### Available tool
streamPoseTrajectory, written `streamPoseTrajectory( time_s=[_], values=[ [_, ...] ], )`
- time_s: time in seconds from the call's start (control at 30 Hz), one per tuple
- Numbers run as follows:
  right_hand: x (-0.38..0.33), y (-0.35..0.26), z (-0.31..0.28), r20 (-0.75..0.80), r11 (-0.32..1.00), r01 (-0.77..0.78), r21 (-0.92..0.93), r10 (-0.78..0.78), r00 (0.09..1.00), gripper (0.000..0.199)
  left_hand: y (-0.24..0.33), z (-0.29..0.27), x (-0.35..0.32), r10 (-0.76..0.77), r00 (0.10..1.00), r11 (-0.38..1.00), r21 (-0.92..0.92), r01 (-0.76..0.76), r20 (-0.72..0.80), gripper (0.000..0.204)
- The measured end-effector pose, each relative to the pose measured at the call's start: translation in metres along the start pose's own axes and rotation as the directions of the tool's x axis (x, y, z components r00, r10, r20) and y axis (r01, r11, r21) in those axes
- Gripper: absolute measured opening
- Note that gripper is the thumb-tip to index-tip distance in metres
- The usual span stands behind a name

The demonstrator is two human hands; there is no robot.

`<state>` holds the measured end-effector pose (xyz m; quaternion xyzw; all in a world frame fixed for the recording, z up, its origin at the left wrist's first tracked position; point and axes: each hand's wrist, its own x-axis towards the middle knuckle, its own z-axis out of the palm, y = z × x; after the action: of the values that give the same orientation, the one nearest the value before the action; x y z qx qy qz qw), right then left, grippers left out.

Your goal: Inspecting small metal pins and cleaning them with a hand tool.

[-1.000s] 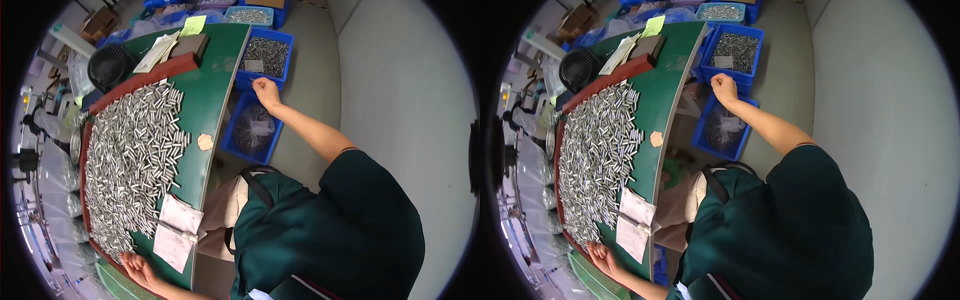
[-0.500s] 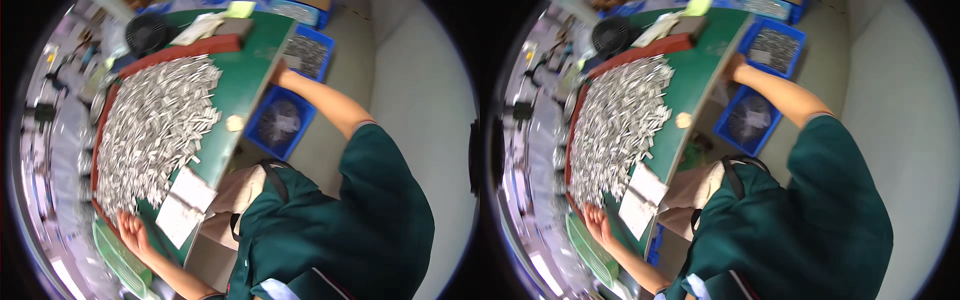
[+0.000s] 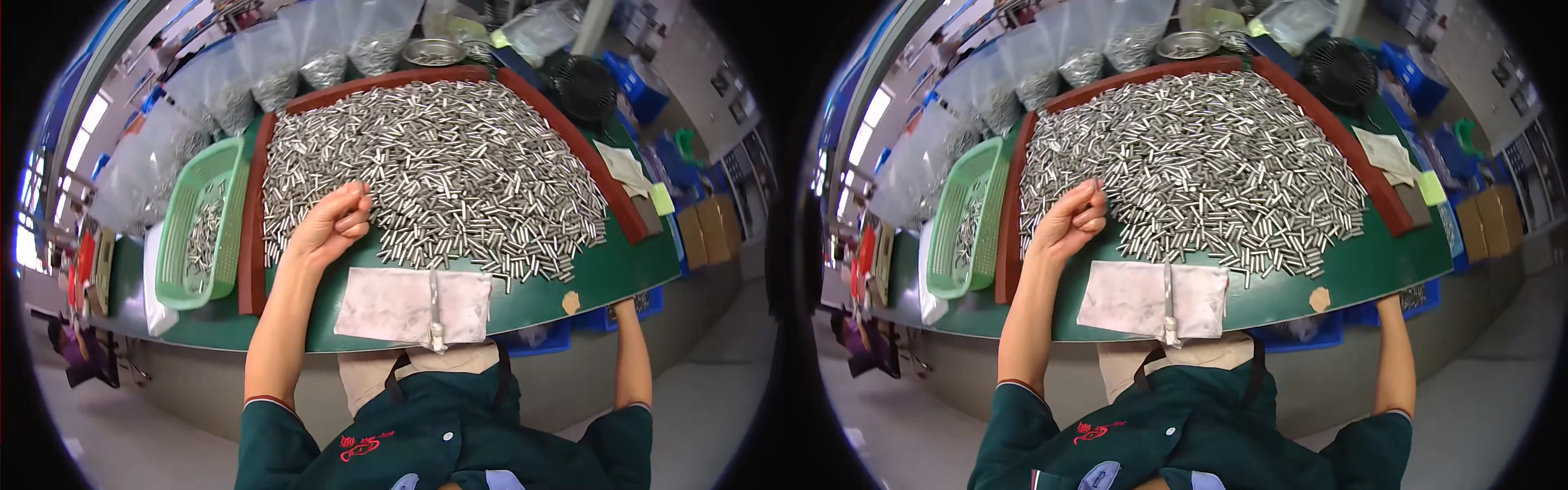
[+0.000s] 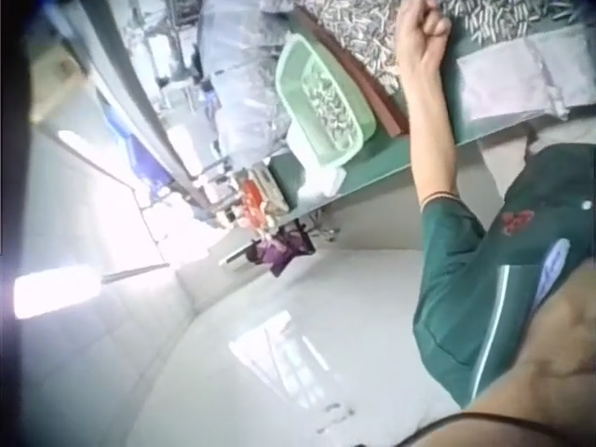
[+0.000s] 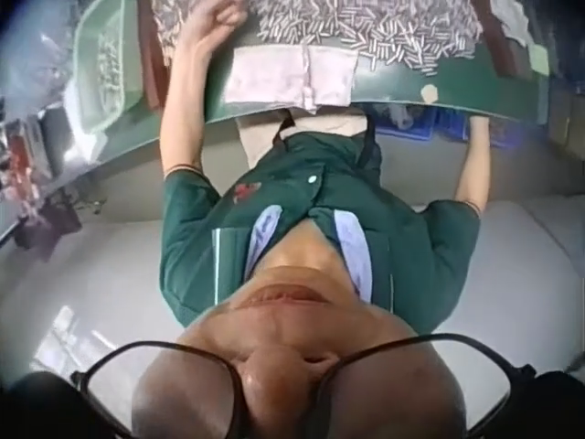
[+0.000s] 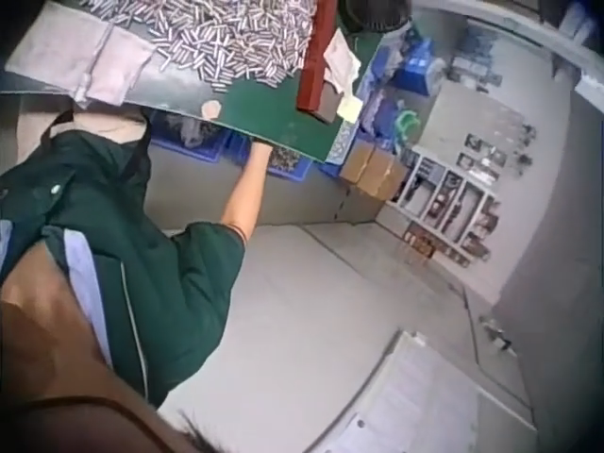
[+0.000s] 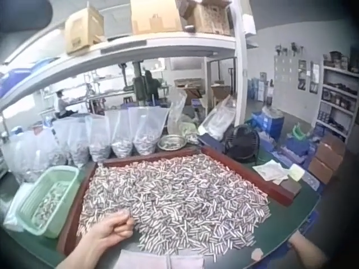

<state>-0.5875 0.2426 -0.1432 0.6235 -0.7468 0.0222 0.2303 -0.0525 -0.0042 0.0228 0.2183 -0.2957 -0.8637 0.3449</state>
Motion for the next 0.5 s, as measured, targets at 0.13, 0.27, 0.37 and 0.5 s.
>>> streamPoseTrajectory(
  time_s=[0.13,0.27,0.37,0.5],
  values=[
    [0.003,0.011,-0.012,0.092,0.986,-0.110,-0.127,0.122,0.988,0.035,-0.006,-0.001,0.000,-0.008,1.000,1.000,-0.016,0.008,0.019,0.015],
    [-0.021,-0.007,-0.064,0.334,0.756,-0.632,0.168,0.560,0.758,0.024,-0.003,-0.001,-0.009,0.018,1.000,0.999,-0.033,-0.018,0.014,0.014],
    [-0.060,-0.002,-0.101,0.732,0.139,-0.836,0.531,0.421,0.536,0.029,0.004,-0.001,-0.021,0.100,0.993,0.995,0.031,-0.098,-0.062,0.011],
    [-0.146,0.036,-0.157,0.789,-0.260,-0.802,0.538,0.491,0.370,0.022,0.029,0.019,-0.039,0.655,0.733,0.610,0.700,-0.371,-0.182,0.010]
  ],
)
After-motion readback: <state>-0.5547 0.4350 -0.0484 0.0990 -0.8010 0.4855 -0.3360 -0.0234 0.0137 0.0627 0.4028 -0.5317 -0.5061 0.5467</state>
